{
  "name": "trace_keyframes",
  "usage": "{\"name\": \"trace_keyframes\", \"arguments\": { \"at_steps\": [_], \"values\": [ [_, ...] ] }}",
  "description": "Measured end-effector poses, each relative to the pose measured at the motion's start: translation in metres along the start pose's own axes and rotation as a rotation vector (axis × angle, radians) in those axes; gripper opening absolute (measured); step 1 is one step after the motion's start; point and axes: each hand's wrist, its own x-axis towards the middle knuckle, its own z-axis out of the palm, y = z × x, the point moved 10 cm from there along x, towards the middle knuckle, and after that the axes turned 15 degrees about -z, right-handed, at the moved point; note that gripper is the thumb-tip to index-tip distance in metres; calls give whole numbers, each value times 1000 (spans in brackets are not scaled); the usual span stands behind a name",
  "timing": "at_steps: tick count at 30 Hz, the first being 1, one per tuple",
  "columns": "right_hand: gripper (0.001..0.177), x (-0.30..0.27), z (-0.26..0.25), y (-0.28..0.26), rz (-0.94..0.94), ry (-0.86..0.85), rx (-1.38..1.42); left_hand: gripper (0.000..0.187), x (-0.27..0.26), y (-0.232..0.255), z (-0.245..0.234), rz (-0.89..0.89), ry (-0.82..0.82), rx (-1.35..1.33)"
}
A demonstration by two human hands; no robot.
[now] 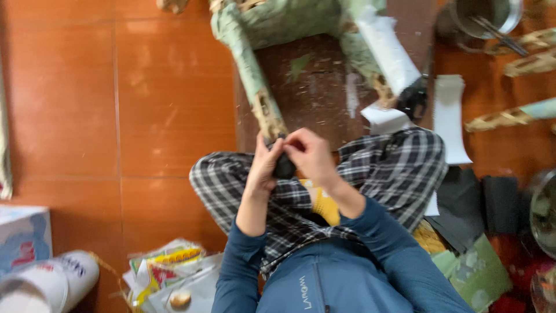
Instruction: Applying paper strips to a giraffe-shaped armature to create a sculpture
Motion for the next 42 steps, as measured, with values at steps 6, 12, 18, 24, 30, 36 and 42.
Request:
{"name": "trace_keyframes", "arguments": {
  "at_steps": [6, 12, 18, 24, 30, 36, 42],
  "values": [
    [15, 7, 5, -64, -415, 28, -471, 69, -2, 5, -13, -69, 48, 52],
    [49, -16, -44, -78, -142, -233, 339, 42, -14, 19, -9, -112, 65, -57],
    [25, -44, -191, 66, 106, 179, -26, 18, -7, 13, -9, -220, 7, -93],
    [46, -41, -281, 265, 401, -125, -998, 22, -8, 12, 1, -274, -57, -106],
    [37, -25, -270, 300, 419, -145, -1031, 37, -35, 27, 43, -283, -181, -211],
    [18, -64, -350, 231, 318, 758, -502, 47, -16, 21, 29, -167, -214, -168],
    [13, -137, -407, 143, -94, 1100, -438, 110, -66, 46, 63, 36, -482, -44]
  ]
}}
